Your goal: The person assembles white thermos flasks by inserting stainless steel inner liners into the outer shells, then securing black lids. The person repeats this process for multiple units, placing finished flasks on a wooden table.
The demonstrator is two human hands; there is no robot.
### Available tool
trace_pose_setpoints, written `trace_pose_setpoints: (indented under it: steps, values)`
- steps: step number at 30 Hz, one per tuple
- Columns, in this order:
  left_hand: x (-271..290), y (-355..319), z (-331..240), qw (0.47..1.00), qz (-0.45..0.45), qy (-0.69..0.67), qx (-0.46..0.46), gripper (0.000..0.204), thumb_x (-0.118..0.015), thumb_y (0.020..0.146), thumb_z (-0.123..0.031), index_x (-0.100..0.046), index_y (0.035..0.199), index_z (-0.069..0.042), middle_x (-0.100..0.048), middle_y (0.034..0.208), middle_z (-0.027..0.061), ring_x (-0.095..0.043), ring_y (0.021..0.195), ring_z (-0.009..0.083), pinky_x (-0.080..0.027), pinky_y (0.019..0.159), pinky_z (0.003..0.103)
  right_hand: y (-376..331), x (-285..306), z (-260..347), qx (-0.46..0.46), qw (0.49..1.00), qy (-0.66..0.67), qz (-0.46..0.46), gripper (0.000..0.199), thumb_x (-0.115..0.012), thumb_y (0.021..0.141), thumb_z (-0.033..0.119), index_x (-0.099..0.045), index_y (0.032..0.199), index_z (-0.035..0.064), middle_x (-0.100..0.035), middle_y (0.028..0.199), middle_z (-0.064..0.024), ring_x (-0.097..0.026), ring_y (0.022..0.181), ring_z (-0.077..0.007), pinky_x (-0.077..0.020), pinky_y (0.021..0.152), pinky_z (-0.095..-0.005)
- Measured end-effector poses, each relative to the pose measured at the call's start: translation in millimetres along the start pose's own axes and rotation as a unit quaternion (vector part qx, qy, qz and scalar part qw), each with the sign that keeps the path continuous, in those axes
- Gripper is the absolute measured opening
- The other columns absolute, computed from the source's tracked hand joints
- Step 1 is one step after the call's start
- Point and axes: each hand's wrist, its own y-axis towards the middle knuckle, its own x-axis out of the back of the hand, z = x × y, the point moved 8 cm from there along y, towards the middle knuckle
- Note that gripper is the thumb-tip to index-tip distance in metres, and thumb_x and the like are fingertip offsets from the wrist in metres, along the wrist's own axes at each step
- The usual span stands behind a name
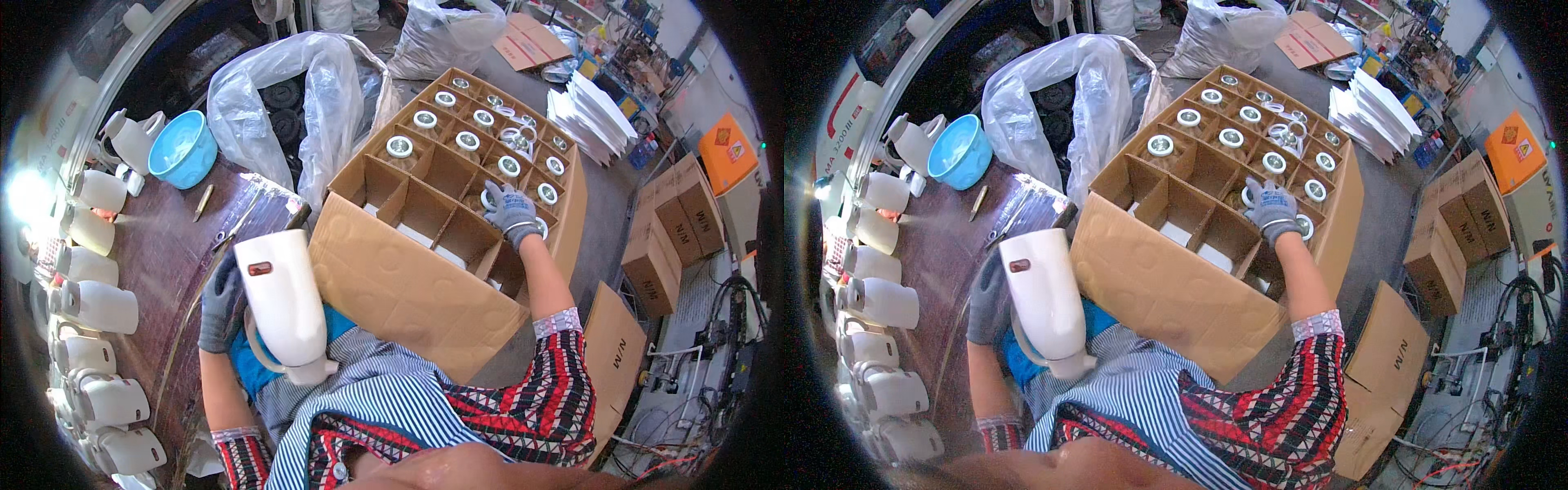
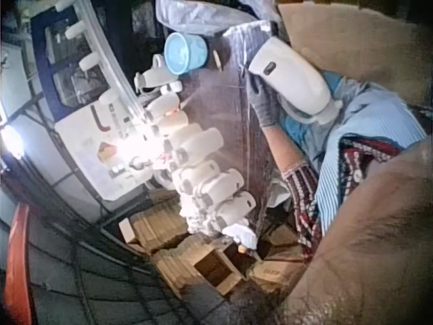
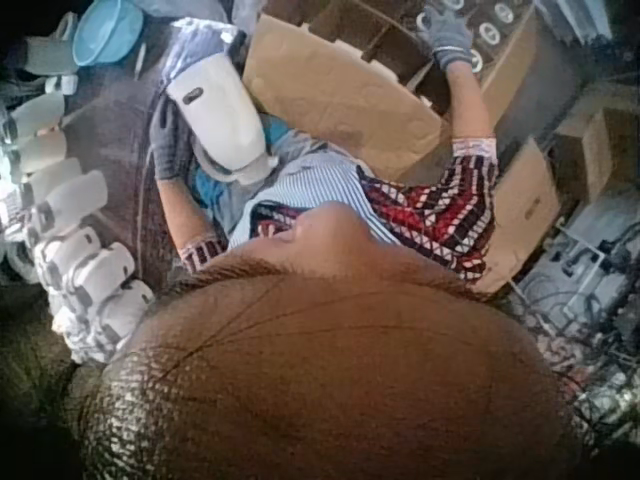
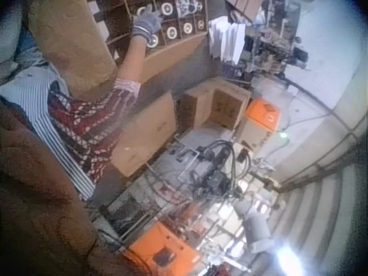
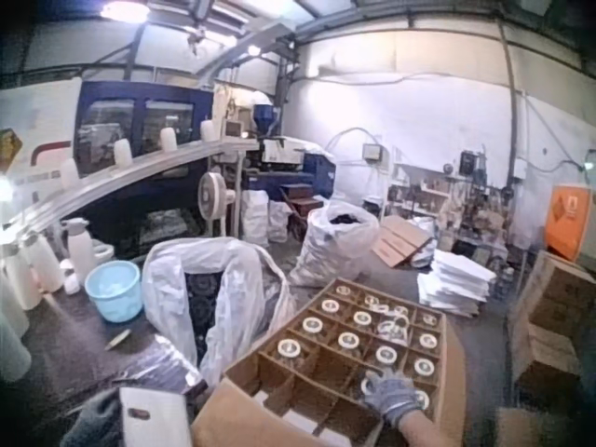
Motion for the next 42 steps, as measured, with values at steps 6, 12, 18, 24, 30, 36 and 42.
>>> trace_pose_setpoints:
  steps: [6, 12, 18, 24, 30, 36, 42]
  values:
    - [-27, -5, -114, 0.908, -0.187, 0.237, -0.290, 0.056, -0.071, 0.094, -0.021, -0.054, 0.144, -0.003, -0.060, 0.139, 0.0201, -0.056, 0.130, 0.0343, -0.042, 0.112, 0.043, 22, -25, -1, 0.046, 0.991, 0.111, 0.052, 0.071, -0.081, 0.074, 0.036, -0.055, 0.139, 0.0231, -0.061, 0.131, -0.0179, -0.063, 0.118, -0.0402, -0.0507, 0.100, -0.0483]
    - [-144, -18, -59, 0.939, 0.206, 0.275, -0.003, 0.028, -0.079, 0.087, -0.029, -0.074, 0.081, -0.002, -0.071, 0.090, 0.0152, -0.070, 0.088, 0.0305, -0.053, 0.093, 0.045, 42, -27, -23, 0.074, 0.979, 0.175, 0.069, 0.077, -0.084, 0.068, 0.040, -0.057, 0.137, 0.0176, -0.062, 0.131, -0.0218, -0.061, 0.123, -0.0409, -0.0494, 0.105, -0.0448]
    - [-39, -39, -119, 0.968, 0.063, -0.077, -0.232, 0.051, -0.067, 0.086, -0.043, -0.051, 0.053, -0.006, -0.051, 0.055, 0.0044, -0.057, 0.059, 0.0206, -0.051, 0.102, 0.051, 58, 205, -17, 0.187, 0.949, 0.255, 0.001, 0.054, -0.087, 0.076, 0.031, -0.069, 0.122, 0.0093, -0.071, 0.114, -0.0119, -0.068, 0.105, -0.0258, -0.0538, 0.096, -0.0382]
    - [13, -73, -62, 0.978, -0.030, -0.069, -0.192, 0.052, -0.065, 0.088, -0.039, -0.048, 0.050, -0.008, -0.051, 0.053, 0.0037, -0.057, 0.059, 0.0212, -0.045, 0.109, 0.056, 22, 384, 168, 0.490, 0.826, 0.264, -0.089, 0.068, -0.088, 0.076, 0.026, -0.062, 0.136, 0.0069, -0.065, 0.128, -0.0087, -0.061, 0.119, -0.0204, -0.0472, 0.108, -0.0354]
    - [68, -96, -57, 0.989, 0.005, -0.113, -0.097, 0.058, -0.063, 0.094, -0.053, -0.071, 0.102, 0.004, -0.072, 0.106, 0.0159, -0.066, 0.102, 0.0221, -0.040, 0.116, 0.049, -54, 366, 356, 0.584, 0.724, 0.235, -0.281, 0.061, -0.082, 0.074, 0.023, -0.062, 0.130, 0.0081, -0.060, 0.111, -0.0154, -0.060, 0.103, -0.0366, -0.0494, 0.089, -0.0448]
    - [115, -15, -94, 0.826, 0.082, -0.547, -0.105, 0.092, -0.050, 0.093, -0.075, -0.038, 0.156, -0.008, -0.048, 0.153, 0.0181, -0.050, 0.138, 0.0317, -0.035, 0.120, 0.051, -152, 313, 516, 0.646, 0.674, 0.155, -0.324, 0.058, -0.069, 0.082, 0.027, -0.056, 0.137, 0.0143, -0.056, 0.119, -0.0170, -0.057, 0.110, -0.0364, -0.0482, 0.089, -0.0526]
    - [171, -12, -70, 0.836, -0.044, -0.496, -0.232, 0.087, -0.051, 0.096, -0.070, -0.038, 0.157, -0.009, -0.050, 0.152, 0.0179, -0.055, 0.133, 0.0332, -0.045, 0.114, 0.051, -160, 276, 565, 0.817, 0.533, 0.205, -0.079, 0.085, -0.084, 0.074, 0.023, -0.047, 0.151, 0.0165, -0.055, 0.131, -0.0170, -0.059, 0.118, -0.0354, -0.0524, 0.097, -0.0443]
